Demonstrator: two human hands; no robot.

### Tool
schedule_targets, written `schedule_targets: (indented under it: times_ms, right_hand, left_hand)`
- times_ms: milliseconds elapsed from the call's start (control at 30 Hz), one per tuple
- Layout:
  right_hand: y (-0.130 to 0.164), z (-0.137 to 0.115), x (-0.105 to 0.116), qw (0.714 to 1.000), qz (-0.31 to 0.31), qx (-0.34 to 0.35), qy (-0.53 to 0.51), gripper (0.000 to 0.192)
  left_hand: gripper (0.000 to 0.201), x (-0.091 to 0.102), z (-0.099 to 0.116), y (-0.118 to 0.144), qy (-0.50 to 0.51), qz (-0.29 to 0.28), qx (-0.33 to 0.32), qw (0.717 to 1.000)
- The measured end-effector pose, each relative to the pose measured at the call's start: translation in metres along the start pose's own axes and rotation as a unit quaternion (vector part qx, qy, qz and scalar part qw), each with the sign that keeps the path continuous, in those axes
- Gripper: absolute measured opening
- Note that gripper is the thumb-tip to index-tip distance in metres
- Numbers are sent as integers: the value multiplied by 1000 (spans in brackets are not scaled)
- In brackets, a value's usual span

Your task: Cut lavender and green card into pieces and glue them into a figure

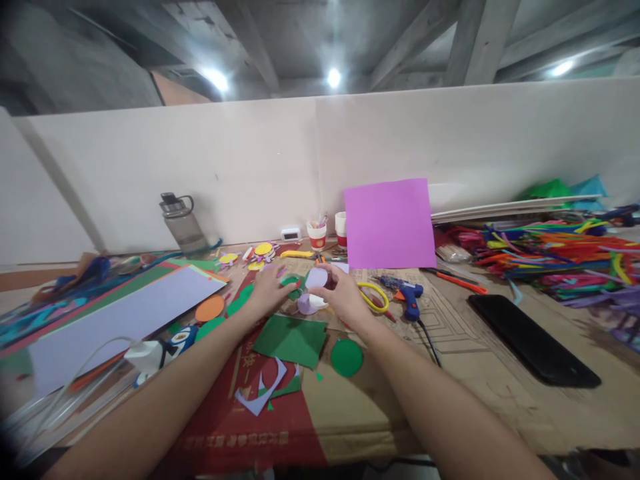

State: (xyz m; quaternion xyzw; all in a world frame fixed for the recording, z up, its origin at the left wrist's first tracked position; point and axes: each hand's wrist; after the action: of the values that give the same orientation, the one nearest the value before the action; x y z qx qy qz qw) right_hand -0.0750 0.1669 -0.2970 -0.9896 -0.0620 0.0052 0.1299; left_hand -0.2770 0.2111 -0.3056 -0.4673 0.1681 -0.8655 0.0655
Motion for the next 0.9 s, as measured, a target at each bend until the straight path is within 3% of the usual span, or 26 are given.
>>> schedule_targets:
  times_ms: [100, 167, 300, 400, 467, 633, 767, 900]
  right_hand:
    - [0, 1, 1, 1000, 11, 2, 3, 56]
    - [0, 1, 1, 1000, 16, 3, 13, 56]
    - [1, 1, 1, 999, 30, 15, 39, 56]
    - [3, -2, 1, 995, 42, 41, 83, 54]
    - [5, -5, 0, 991, 47, 64, 109, 53]
    - [11, -15, -2, 979, 23, 101, 176, 48]
    - [12, -15, -4, 976, 14, 95, 194, 49]
    - [10, -8, -4, 973, 9, 118, 197, 49]
  left_hand:
    - [64, -7, -7, 0, -48, -60, -8, 997]
    - [63, -8, -7, 0, -61, -69, -6, 996]
    - [59, -2, 2, 2, -28, -31, -56, 998]
    - [57, 3, 13, 7, 50, 19, -133, 990]
    - [57, 4, 22, 12, 107, 17, -152, 982]
    - [57, 7, 41, 24, 212, -50, -135, 966]
    - [59, 14, 50, 28, 252, -63, -89, 962]
    - [61, 14, 51, 29, 357, -82, -64, 928]
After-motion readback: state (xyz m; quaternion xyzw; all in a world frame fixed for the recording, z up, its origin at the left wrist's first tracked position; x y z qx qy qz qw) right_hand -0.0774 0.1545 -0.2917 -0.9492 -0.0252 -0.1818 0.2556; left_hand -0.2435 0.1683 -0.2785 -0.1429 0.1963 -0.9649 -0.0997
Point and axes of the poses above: each hand's wrist, its own y-axis away from the middle knuckle, its own x-axis out of the back of the hand, z = x × y, and after that the axes turned 1 degree about -y, right-handed
